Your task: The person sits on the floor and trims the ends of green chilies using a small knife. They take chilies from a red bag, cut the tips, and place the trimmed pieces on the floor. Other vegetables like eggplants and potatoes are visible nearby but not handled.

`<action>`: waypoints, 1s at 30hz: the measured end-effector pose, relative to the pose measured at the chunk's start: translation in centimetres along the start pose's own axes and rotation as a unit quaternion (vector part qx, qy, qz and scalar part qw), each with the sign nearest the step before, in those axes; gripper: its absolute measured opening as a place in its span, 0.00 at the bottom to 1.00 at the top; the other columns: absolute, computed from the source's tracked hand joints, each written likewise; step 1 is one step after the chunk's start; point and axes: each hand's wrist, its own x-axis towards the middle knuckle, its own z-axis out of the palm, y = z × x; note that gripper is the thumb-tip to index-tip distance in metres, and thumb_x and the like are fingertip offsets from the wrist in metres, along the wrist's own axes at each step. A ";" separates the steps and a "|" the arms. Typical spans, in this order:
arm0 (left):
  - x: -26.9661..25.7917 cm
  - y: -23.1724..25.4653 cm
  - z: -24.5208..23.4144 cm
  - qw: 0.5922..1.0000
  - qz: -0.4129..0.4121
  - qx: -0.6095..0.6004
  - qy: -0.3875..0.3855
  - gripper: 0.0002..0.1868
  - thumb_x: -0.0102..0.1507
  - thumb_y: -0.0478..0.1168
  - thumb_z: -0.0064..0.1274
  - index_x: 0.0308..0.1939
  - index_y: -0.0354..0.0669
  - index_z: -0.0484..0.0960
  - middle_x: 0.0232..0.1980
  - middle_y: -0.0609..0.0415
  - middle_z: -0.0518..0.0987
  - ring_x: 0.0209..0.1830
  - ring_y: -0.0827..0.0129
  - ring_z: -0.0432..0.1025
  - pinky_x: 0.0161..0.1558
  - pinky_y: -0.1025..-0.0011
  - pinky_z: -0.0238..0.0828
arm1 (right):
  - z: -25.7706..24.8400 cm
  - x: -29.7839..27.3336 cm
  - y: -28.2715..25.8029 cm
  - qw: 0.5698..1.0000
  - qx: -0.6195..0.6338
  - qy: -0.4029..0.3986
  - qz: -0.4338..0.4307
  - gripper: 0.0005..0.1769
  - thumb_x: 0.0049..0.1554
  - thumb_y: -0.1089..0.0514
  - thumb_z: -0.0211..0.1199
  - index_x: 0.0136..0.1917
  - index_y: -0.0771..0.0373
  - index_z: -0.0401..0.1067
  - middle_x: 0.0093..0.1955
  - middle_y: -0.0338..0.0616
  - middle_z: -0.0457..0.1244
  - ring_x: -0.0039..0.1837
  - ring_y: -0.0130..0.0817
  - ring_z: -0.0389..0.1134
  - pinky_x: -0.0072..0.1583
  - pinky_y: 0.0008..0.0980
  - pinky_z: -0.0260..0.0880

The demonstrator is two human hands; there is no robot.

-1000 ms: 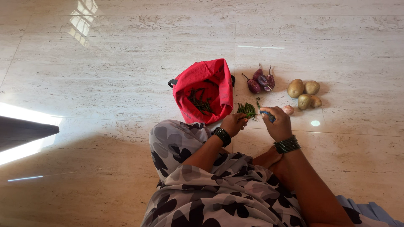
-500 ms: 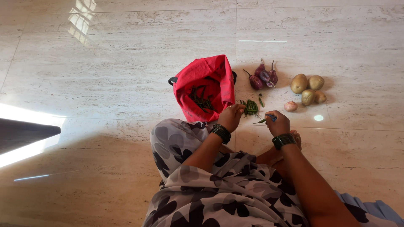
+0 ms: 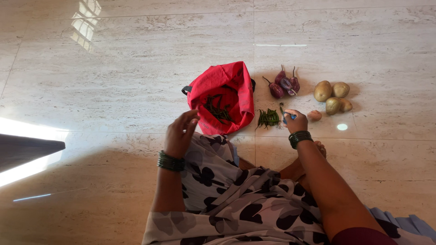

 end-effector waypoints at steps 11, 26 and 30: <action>1.4 -10.9 -4.2 0.954 -0.073 -0.241 -0.164 0.28 0.73 0.53 0.40 0.71 0.40 0.68 0.64 0.48 0.80 0.68 0.63 0.72 0.68 0.61 0.64 | -15.3 -5.1 -0.1 0.989 -0.116 0.055 0.076 0.11 0.57 0.58 0.66 0.51 0.66 0.80 0.46 0.49 0.70 0.43 0.36 0.73 0.42 0.33 0.78; 0.2 -0.4 7.4 0.943 0.055 -0.165 -0.285 0.48 0.57 0.45 0.54 0.77 0.38 0.48 0.76 0.35 0.58 0.77 0.48 0.53 0.75 0.55 0.47 | -14.4 -10.9 3.1 0.721 -0.518 -0.409 0.209 0.55 0.60 0.23 0.24 0.59 0.66 0.79 0.57 0.56 0.71 0.61 0.46 0.72 0.68 0.42 0.64; -0.4 -0.1 11.4 0.960 0.130 -0.042 -0.244 0.54 0.52 0.42 0.58 0.77 0.38 0.44 0.77 0.35 0.54 0.78 0.46 0.48 0.76 0.55 0.43 | -13.1 -13.4 1.8 0.682 -0.552 -0.416 0.239 0.53 0.60 0.23 0.27 0.57 0.66 0.79 0.53 0.57 0.73 0.56 0.48 0.76 0.65 0.43 0.71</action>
